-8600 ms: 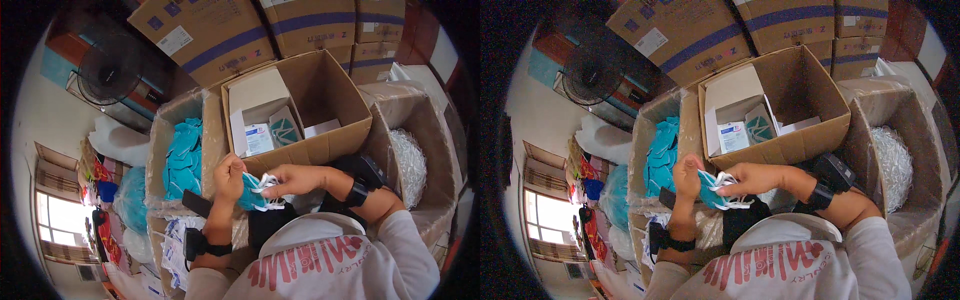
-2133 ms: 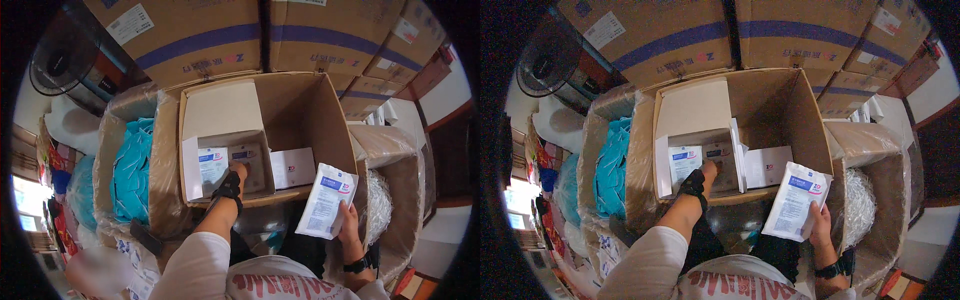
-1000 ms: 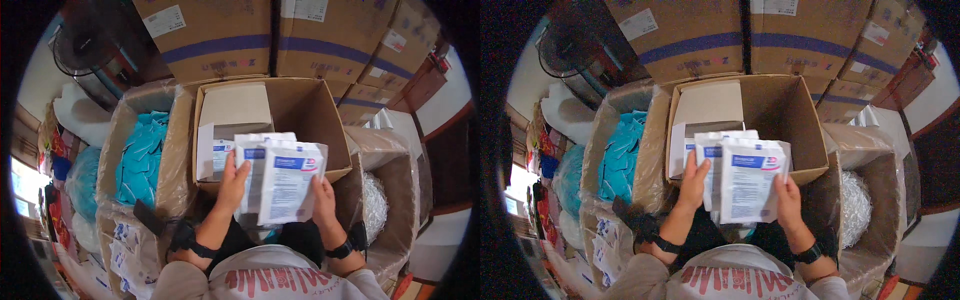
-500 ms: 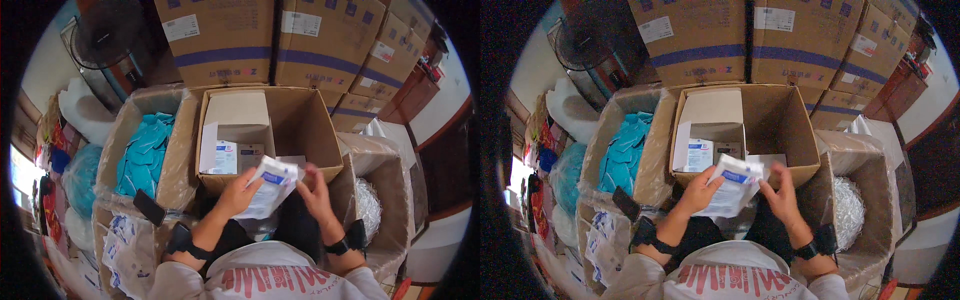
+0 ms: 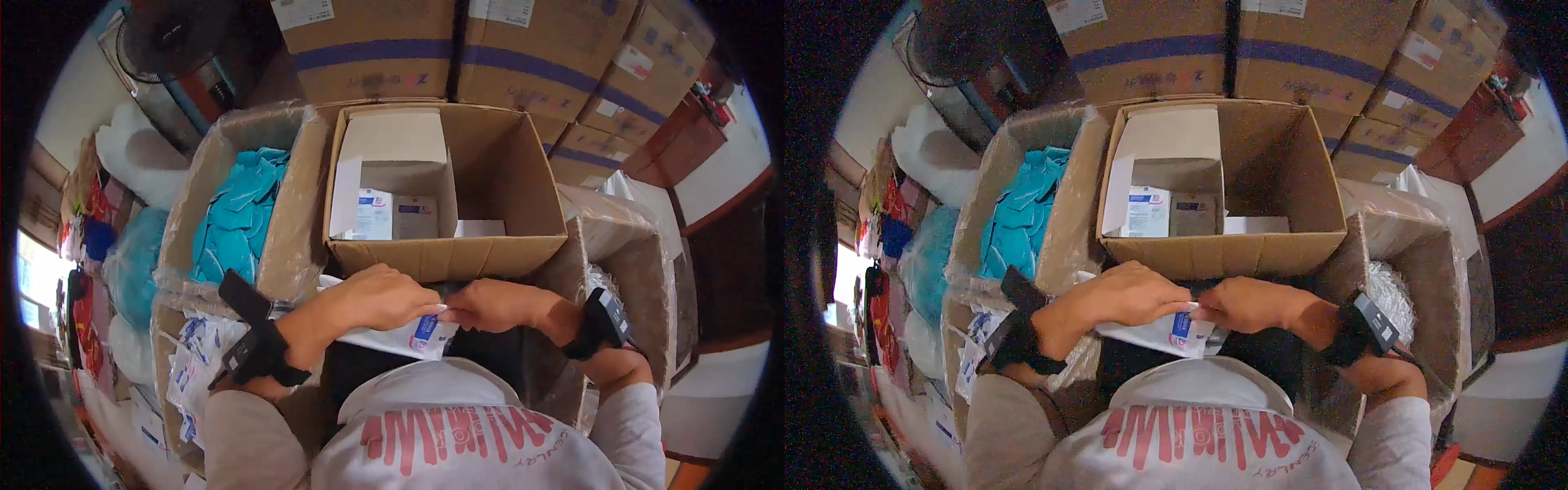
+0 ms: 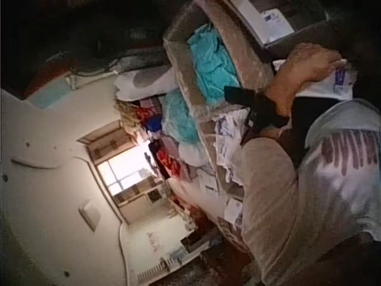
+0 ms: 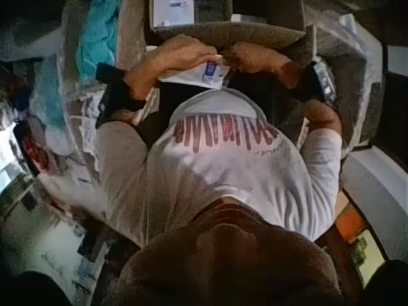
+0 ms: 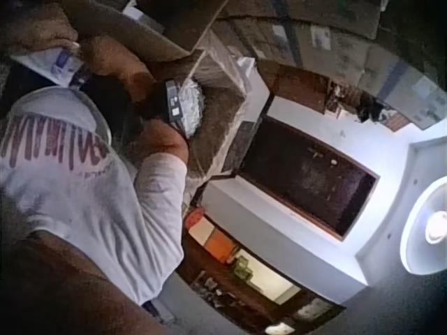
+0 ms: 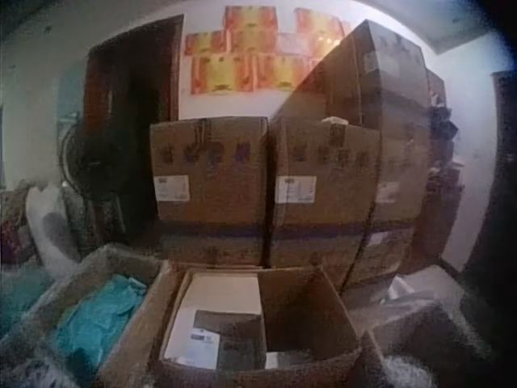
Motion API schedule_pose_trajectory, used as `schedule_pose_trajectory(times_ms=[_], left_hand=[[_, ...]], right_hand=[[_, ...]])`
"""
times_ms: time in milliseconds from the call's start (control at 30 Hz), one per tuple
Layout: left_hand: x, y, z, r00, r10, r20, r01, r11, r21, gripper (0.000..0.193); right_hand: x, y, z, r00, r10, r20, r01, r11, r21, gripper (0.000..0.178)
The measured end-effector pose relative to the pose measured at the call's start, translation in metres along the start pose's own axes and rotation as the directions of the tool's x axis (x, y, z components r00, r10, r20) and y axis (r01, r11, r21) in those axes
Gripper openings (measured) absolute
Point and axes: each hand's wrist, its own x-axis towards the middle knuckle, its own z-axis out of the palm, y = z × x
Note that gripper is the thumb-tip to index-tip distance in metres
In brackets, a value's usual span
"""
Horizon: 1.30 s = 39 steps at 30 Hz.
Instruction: The recorder is taking face masks from a pile and placing them into individual white packing pouches.
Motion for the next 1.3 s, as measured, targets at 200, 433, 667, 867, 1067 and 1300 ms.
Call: schedule_pose_trajectory(times_ms=[200,433,667,867,1067,1300], left_hand=[[-0.016,-0.004,0.027,0.988,-0.095,-0.125,0.082,0.991,-0.103,0.025],[-0.024,-0.042,0.119,0.917,-0.363,-0.164,0.121,0.648,-0.752,0.025],[-0.029,-0.096,0.142,0.651,-0.622,-0.435,0.153,0.668,-0.728,0.03],[-0.054,-0.103,0.096,0.469,-0.669,-0.576,0.217,0.72,-0.66,0.028],[-0.056,-0.062,0.064,0.579,-0.428,-0.694,0.119,0.887,-0.447,0.021],[-0.041,-0.041,0.056,0.597,-0.298,-0.745,0.056,0.942,-0.331,0.019]], right_hand=[[0.011,0.003,0.029,0.955,-0.137,-0.264,0.086,0.976,-0.198,0.026],[0.027,0.002,0.051,0.882,-0.401,-0.248,0.246,0.841,-0.482,0.01],[0.016,-0.032,0.049,0.855,-0.48,-0.197,0.339,0.804,-0.488,0.012],[-0.013,-0.023,0.066,0.808,-0.422,-0.412,0.294,0.894,-0.337,0.017],[-0.018,-0.019,0.039,0.841,-0.129,-0.526,0.091,0.991,-0.098,0.023],[0.036,-0.019,0.032,0.831,-0.012,-0.557,0.072,0.994,0.085,0.016]])
